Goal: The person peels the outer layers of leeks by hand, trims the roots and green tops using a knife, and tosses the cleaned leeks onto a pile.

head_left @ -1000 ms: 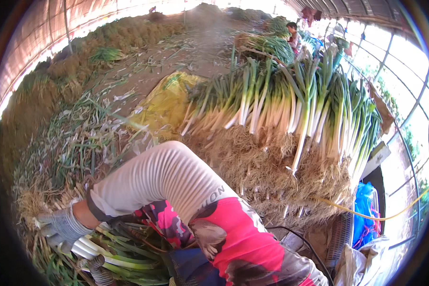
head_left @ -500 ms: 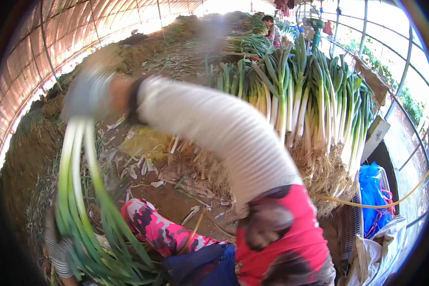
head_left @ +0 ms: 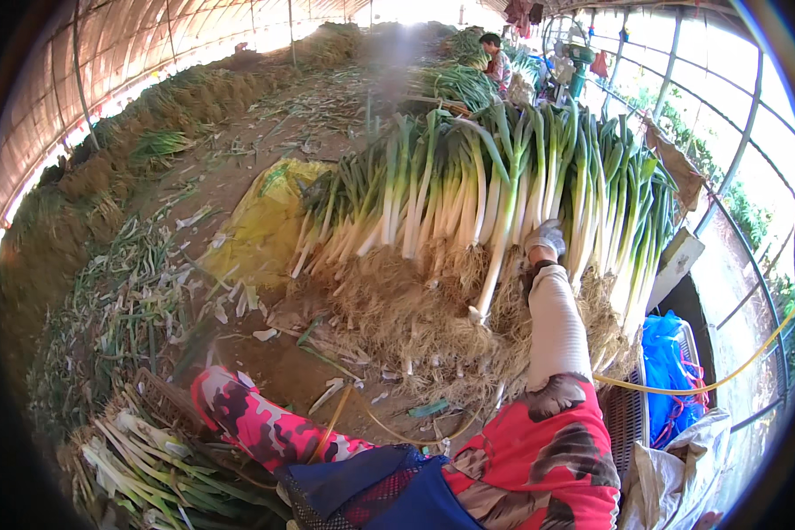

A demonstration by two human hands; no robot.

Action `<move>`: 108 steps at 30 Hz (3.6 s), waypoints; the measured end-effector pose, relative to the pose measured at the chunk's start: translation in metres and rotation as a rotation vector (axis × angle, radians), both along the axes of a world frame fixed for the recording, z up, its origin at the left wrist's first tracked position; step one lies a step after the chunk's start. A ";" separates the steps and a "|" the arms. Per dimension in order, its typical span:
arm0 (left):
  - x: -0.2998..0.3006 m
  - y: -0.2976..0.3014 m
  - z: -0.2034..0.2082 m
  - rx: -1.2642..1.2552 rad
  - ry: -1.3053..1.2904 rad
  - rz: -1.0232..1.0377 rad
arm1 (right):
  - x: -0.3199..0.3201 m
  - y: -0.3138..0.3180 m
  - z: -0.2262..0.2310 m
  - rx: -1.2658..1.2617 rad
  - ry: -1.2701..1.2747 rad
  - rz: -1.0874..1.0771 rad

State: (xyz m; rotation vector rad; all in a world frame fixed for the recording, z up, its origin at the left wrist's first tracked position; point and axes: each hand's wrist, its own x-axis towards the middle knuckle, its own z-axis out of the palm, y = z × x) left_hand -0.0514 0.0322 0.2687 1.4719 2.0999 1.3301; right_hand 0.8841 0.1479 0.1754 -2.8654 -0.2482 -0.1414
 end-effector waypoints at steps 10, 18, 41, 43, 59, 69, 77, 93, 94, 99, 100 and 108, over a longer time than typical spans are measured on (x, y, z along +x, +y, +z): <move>-0.083 0.070 -0.119 -0.130 -0.552 -0.410 | -0.123 -0.008 -0.014 -0.250 0.184 0.424; -0.087 0.068 -0.171 -0.124 -1.296 -0.638 | -0.148 -0.047 -0.086 -0.018 0.251 0.385; -0.038 -0.035 -0.227 -0.398 -0.987 0.286 | -0.519 0.159 0.003 0.160 -0.164 2.258; -0.039 -0.041 -0.260 -0.319 -0.816 0.450 | -0.623 0.130 0.012 0.176 0.055 2.478; -0.053 -0.060 -0.399 -0.232 -1.298 0.724 | -0.967 0.042 -0.104 -0.065 0.423 2.624; -0.097 -0.071 -0.164 0.759 -1.174 0.658 | -1.014 0.054 -0.123 -0.451 0.135 2.310; -0.093 -0.054 -0.177 0.495 -1.148 0.732 | -0.991 0.055 -0.101 -0.555 0.274 2.236; -0.087 -0.019 -0.202 0.416 -1.280 0.514 | -0.963 0.032 -0.123 -0.390 0.123 2.231; -0.088 -0.021 -0.205 0.446 -1.323 0.519 | -0.955 0.037 -0.123 -0.394 0.119 2.230; -0.068 -0.013 -0.205 0.365 -1.379 0.267 | -0.884 0.030 -0.105 -0.403 0.749 2.148; -0.059 -0.010 -0.204 0.285 -1.347 0.272 | -0.875 0.020 -0.099 -0.440 0.703 2.120; -0.027 -0.007 -0.194 0.404 -1.187 0.021 | -0.838 -0.034 -0.081 0.067 0.527 2.563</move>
